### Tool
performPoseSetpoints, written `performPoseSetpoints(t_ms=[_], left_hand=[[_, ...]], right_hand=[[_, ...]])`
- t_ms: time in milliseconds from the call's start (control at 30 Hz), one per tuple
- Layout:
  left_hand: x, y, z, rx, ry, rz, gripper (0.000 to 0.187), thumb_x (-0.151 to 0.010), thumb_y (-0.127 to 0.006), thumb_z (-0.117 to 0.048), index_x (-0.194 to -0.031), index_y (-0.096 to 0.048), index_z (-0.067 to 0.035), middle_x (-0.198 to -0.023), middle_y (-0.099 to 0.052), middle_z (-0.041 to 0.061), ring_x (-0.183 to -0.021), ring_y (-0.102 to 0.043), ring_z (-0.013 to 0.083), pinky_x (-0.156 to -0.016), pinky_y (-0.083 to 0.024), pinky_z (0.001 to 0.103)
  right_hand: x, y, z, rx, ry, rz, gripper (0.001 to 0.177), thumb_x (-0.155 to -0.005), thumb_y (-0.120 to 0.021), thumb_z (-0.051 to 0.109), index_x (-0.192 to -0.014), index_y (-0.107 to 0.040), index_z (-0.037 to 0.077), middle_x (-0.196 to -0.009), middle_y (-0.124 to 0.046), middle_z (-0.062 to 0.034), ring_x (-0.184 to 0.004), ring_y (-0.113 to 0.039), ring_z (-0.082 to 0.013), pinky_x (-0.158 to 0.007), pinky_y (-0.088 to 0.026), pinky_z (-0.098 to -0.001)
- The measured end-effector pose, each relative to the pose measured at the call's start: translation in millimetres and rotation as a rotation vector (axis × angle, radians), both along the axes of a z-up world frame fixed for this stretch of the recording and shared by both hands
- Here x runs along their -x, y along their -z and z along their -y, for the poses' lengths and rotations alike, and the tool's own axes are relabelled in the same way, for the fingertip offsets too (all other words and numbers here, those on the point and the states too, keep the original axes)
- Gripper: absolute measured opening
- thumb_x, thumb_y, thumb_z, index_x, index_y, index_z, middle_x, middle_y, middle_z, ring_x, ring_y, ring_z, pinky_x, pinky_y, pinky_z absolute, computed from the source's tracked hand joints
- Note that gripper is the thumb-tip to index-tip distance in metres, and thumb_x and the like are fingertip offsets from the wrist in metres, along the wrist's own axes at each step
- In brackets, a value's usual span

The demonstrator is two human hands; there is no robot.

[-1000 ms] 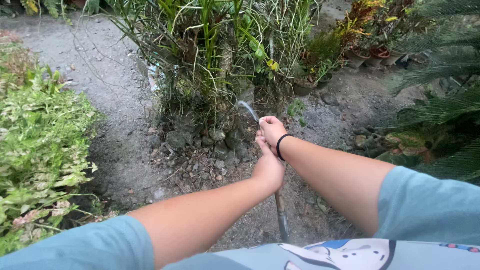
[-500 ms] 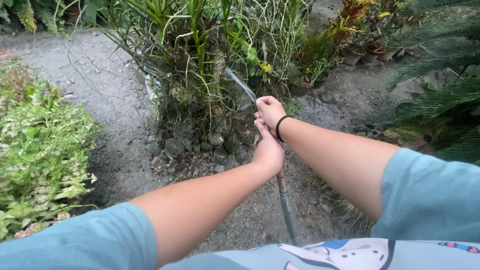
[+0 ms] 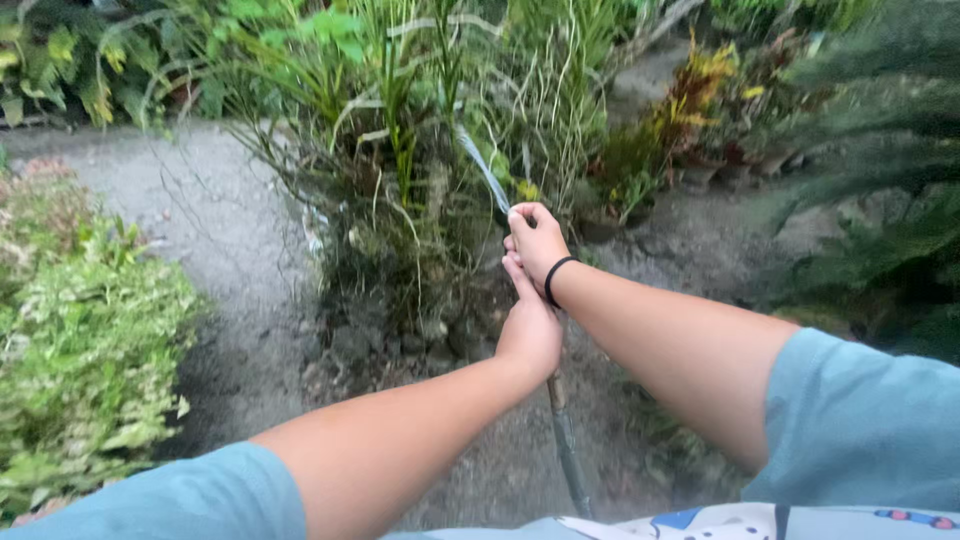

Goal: The person waters various plants in a garden using a hose. They begin by spraying a large cycad-like plant, then move along a path to water smaller shrubs and ground cover. The person adjusts the water flow by covering the hose end with their hand.

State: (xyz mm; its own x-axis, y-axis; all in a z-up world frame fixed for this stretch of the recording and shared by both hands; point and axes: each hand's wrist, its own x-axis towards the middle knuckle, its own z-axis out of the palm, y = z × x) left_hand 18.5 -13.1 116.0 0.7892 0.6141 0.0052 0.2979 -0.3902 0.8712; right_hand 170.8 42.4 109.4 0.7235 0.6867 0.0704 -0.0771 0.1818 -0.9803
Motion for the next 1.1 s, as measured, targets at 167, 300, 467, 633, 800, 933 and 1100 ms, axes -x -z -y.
performPoseSetpoints(t_ms=[167,300,467,633,800,933,1100], left_hand=[[-5.9,-36.0,-5.8,0.099,-0.002,0.074,0.083,-0.104,-0.028,-0.027,-0.151,0.039,-0.012,-0.09,-0.067,0.018,-0.062,-0.066,0.0302,-0.057,-0.056,0.043],[-7.0,-53.0,-10.6,0.052,0.009,0.094,0.084,-0.102,-0.03,-0.02,-0.153,0.037,-0.012,-0.087,-0.069,0.019,-0.06,-0.066,0.0282,-0.056,-0.056,0.042],[-4.4,-46.9,-10.2,0.119,0.044,0.051,0.083,-0.103,-0.031,-0.016,-0.155,0.034,-0.011,-0.084,-0.069,0.02,-0.056,-0.065,0.0269,-0.054,-0.057,0.04],[-8.0,-25.4,-6.6,0.134,0.114,-0.019,0.083,-0.102,-0.032,-0.015,-0.155,0.032,-0.01,-0.086,-0.069,0.02,-0.056,-0.067,0.0287,-0.055,-0.059,0.042],[-20.0,-6.9,2.4,0.168,0.183,-0.085,0.089,-0.098,-0.037,-0.01,-0.156,0.03,-0.006,-0.096,-0.072,0.024,-0.061,-0.072,0.0315,-0.058,-0.06,0.043],[-41.2,17.2,9.9,0.252,0.232,-0.118,0.087,-0.096,-0.039,-0.007,-0.157,0.024,-0.009,-0.109,-0.066,0.025,-0.064,-0.072,0.0333,-0.058,-0.061,0.046],[-50.0,40.1,28.2,0.061,0.292,-0.158,0.115,-0.087,-0.062,-0.006,-0.153,0.033,-0.007,-0.115,-0.067,0.03,-0.075,-0.068,0.0341,-0.066,-0.058,0.043]], right_hand=[[-12.0,-37.4,-10.0,-0.02,-0.031,0.006,0.018,-0.101,-0.06,0.023,-0.117,-0.053,0.016,-0.074,-0.055,-0.0047,-0.05,-0.043,-0.0093,-0.045,-0.041,-0.0243],[-22.9,-54.8,-18.6,-0.023,-0.035,0.024,0.018,-0.101,-0.059,0.022,-0.116,-0.054,0.015,-0.073,-0.054,-0.0054,-0.05,-0.043,-0.0102,-0.044,-0.042,-0.0253],[-38.8,-33.6,-23.6,0.061,0.008,0.024,0.015,-0.1,-0.057,0.015,-0.115,-0.056,0.014,-0.074,-0.055,-0.0056,-0.052,-0.045,-0.0112,-0.046,-0.044,-0.0267],[-53.2,8.5,-13.0,0.138,0.196,-0.121,0.008,-0.1,-0.057,0.017,-0.107,-0.056,0.016,-0.074,-0.055,-0.008,-0.051,-0.045,-0.0139,-0.045,-0.046,-0.0301],[-89.2,48.5,7.1,0.193,0.214,-0.307,0.003,-0.096,-0.052,0.008,-0.095,-0.05,0.008,-0.072,-0.051,-0.0099,-0.052,-0.041,-0.0162,-0.043,-0.041,-0.0303],[-130.0,89.0,26.0,0.246,0.261,-0.532,0.01,-0.095,-0.052,0.008,-0.089,-0.045,0.006,-0.071,-0.045,-0.0086,-0.053,-0.041,-0.0176,-0.042,-0.036,-0.0301],[-123.6,108.5,61.2,0.304,0.306,-0.509,0.006,-0.096,-0.053,0.006,-0.095,-0.048,0.003,-0.075,-0.05,-0.0089,-0.056,-0.048,-0.016,-0.044,-0.041,-0.0285]])
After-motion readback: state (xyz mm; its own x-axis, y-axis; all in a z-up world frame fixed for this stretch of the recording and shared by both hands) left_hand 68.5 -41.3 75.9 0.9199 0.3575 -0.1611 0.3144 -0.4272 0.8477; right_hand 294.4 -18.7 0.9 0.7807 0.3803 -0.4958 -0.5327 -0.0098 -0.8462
